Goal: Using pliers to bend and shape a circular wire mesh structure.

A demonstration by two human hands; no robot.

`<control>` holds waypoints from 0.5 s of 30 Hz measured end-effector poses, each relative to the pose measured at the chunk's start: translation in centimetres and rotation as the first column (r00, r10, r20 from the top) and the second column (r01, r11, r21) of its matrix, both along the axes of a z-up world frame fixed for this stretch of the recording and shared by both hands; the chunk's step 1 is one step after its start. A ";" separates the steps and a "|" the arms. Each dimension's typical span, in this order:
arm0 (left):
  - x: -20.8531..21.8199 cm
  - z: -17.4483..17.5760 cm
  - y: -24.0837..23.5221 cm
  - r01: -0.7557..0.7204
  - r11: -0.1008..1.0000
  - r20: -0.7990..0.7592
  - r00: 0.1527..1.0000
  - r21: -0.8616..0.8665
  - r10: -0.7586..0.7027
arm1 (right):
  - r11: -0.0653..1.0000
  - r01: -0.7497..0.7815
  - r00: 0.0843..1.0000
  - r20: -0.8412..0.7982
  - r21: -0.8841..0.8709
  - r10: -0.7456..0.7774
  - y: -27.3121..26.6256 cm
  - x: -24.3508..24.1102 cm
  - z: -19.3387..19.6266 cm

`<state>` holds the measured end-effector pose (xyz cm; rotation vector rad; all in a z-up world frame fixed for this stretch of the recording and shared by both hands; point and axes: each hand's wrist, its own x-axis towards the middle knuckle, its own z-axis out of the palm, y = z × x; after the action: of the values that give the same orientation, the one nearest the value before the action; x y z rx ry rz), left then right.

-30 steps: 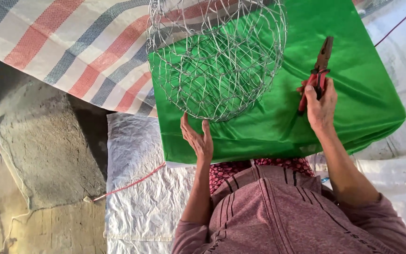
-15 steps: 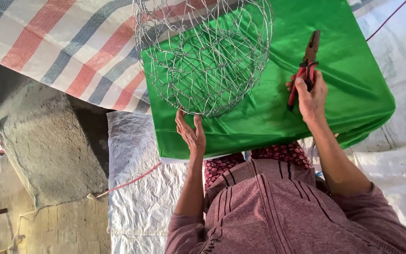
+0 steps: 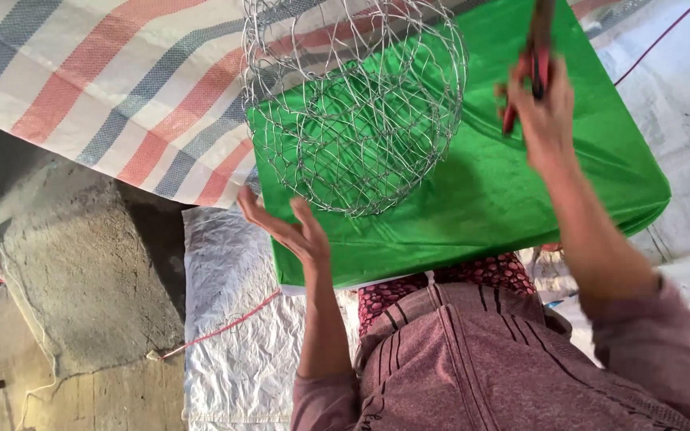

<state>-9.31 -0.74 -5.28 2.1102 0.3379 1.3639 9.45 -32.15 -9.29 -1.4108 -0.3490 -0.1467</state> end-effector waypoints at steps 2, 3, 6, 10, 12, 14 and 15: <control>1.1 1.4 0.5 0.028 0.998 -0.009 1.000 -0.058 -0.029 | 1.000 -0.013 1.000 0.011 -0.019 0.013 0.7 4.1 2.1; 1.6 2.2 0.8 0.054 0.992 -0.016 0.998 -0.112 -0.056 | 0.999 -0.027 0.999 0.023 -0.034 0.028 1.1 6.2 3.1; 3.3 2.1 1.7 0.092 0.995 -0.063 0.994 -0.023 -0.093 | 0.990 -0.120 0.975 -0.199 -0.079 0.102 2.9 12.1 4.9; 3.9 2.0 1.0 0.134 0.991 -0.185 0.973 -0.023 -0.136 | 0.970 -0.171 0.951 -0.285 -0.175 0.117 5.5 17.6 2.5; 3.8 2.7 0.3 0.114 0.989 -0.231 0.964 -0.089 -0.132 | 0.869 -0.247 0.940 -0.325 -0.429 0.107 6.7 18.0 3.3; 4.3 2.9 0.5 0.103 0.993 -0.216 0.969 -0.065 -0.115 | 0.899 -0.275 0.915 -0.380 -0.342 0.136 7.2 19.6 1.7; 4.6 2.8 0.6 0.091 0.995 -0.201 0.975 -0.044 -0.098 | 0.921 -0.298 0.886 -0.431 -0.252 0.169 7.5 20.3 0.9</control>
<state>-4.76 -0.11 -2.46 2.2125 0.3359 1.0843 29.79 -24.66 -8.44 -1.6547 -0.2019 0.4168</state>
